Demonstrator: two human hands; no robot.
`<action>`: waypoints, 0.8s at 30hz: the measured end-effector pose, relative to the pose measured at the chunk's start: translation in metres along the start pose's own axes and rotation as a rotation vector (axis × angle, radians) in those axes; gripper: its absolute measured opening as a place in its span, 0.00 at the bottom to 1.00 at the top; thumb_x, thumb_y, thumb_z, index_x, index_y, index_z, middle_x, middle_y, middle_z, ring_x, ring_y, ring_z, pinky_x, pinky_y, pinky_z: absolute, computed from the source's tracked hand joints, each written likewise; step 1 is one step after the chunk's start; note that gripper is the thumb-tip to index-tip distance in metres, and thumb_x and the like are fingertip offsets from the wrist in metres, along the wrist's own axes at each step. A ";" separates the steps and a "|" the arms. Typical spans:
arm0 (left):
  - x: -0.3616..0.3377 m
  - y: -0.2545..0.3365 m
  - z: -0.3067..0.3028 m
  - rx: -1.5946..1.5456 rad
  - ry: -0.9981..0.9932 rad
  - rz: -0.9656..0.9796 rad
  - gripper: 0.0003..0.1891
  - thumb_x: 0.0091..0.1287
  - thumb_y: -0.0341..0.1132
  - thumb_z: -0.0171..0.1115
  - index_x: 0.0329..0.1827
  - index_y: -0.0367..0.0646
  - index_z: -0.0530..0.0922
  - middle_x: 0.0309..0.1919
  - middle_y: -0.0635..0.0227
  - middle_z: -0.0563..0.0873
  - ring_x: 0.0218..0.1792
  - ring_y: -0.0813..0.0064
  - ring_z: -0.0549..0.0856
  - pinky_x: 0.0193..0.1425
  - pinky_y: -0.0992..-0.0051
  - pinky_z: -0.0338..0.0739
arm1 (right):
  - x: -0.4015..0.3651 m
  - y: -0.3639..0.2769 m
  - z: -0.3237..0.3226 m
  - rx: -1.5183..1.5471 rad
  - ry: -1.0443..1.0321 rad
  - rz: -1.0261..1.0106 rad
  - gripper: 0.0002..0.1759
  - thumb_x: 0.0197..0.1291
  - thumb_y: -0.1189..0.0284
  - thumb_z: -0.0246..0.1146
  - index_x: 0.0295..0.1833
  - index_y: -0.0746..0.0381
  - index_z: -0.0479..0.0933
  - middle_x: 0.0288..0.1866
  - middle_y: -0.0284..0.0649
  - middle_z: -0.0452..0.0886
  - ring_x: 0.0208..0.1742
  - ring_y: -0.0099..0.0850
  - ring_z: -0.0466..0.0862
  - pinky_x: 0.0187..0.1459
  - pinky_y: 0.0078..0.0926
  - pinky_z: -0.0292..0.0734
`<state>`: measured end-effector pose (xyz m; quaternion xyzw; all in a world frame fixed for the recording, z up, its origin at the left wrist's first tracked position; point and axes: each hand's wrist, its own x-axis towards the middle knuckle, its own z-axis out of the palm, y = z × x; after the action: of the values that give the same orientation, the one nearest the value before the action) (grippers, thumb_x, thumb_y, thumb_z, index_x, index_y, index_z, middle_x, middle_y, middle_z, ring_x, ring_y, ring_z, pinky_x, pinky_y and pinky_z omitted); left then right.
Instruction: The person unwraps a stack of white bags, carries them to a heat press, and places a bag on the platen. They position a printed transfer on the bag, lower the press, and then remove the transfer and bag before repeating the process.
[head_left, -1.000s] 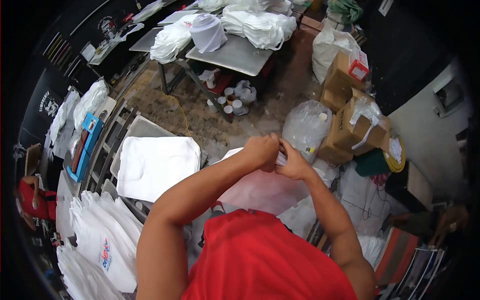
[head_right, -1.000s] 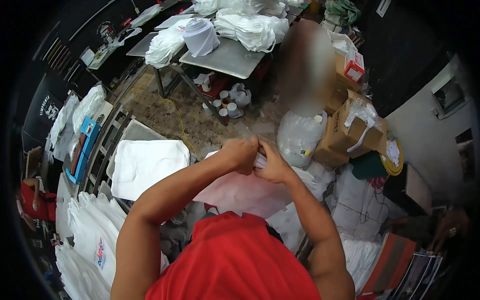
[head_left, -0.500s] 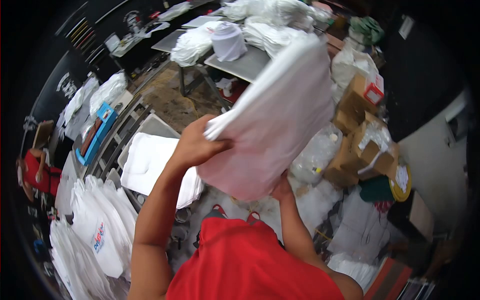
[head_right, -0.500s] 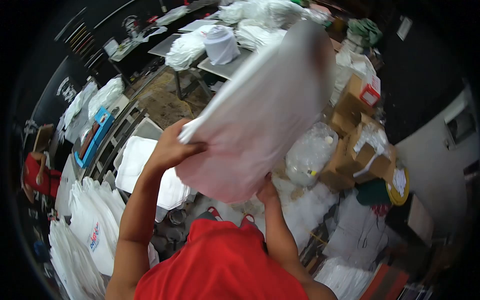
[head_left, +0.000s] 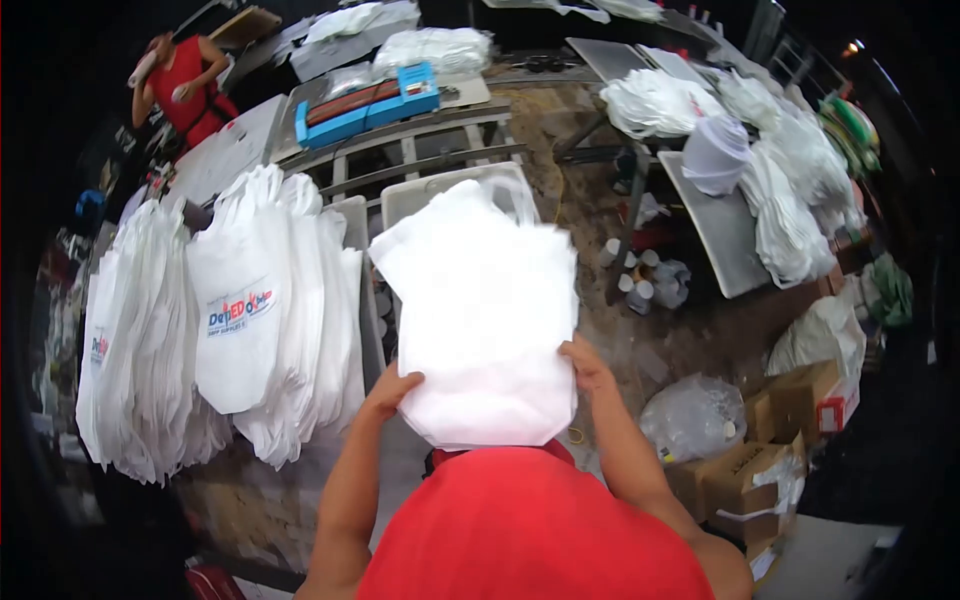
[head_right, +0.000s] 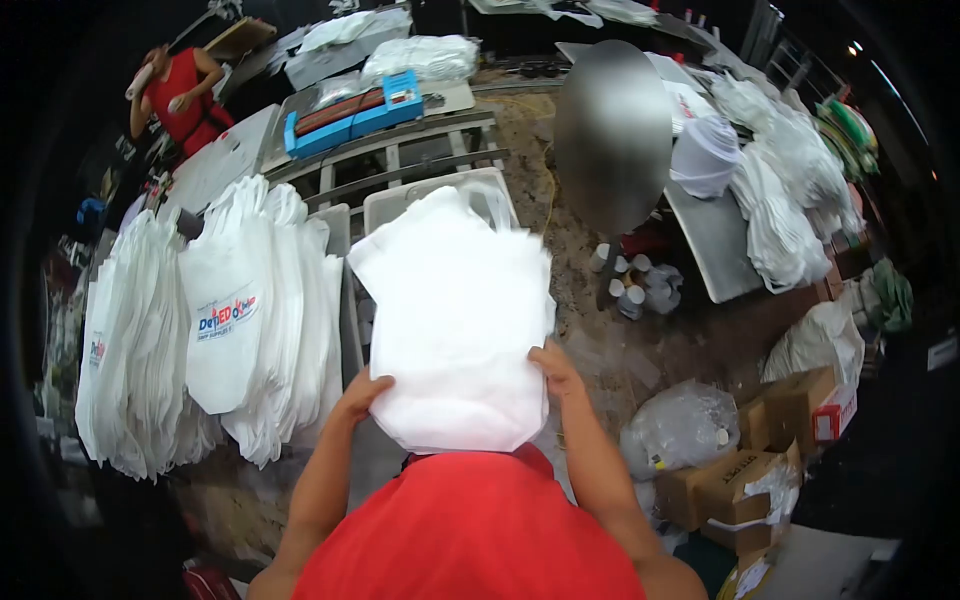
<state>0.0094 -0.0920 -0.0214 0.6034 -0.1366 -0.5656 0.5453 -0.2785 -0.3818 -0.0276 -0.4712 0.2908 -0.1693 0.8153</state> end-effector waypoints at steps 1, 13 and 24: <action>0.001 -0.002 -0.003 -0.025 -0.035 -0.067 0.38 0.62 0.37 0.70 0.73 0.31 0.64 0.65 0.54 0.77 0.63 0.62 0.79 0.68 0.64 0.73 | 0.010 0.014 0.007 0.058 0.098 0.165 0.36 0.59 0.68 0.68 0.70 0.69 0.65 0.62 0.46 0.79 0.57 0.37 0.82 0.59 0.36 0.78; -0.023 0.057 0.020 -0.266 0.164 0.133 0.34 0.56 0.32 0.74 0.66 0.31 0.72 0.56 0.56 0.83 0.55 0.62 0.84 0.60 0.63 0.80 | 0.051 -0.074 -0.001 -0.354 -0.081 0.002 0.48 0.56 0.63 0.75 0.77 0.65 0.58 0.68 0.50 0.73 0.67 0.38 0.75 0.64 0.40 0.75; -0.319 0.061 0.211 -0.252 1.073 0.662 0.39 0.54 0.33 0.65 0.69 0.23 0.63 0.55 0.43 0.79 0.54 0.49 0.82 0.62 0.57 0.78 | 0.106 0.025 -0.070 -0.357 0.109 0.339 0.51 0.43 0.49 0.81 0.65 0.72 0.72 0.72 0.58 0.68 0.69 0.49 0.73 0.65 0.41 0.73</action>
<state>-0.2416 0.0283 0.2477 0.6598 0.0435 0.0013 0.7502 -0.2412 -0.4744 -0.1101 -0.5424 0.4344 -0.0014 0.7191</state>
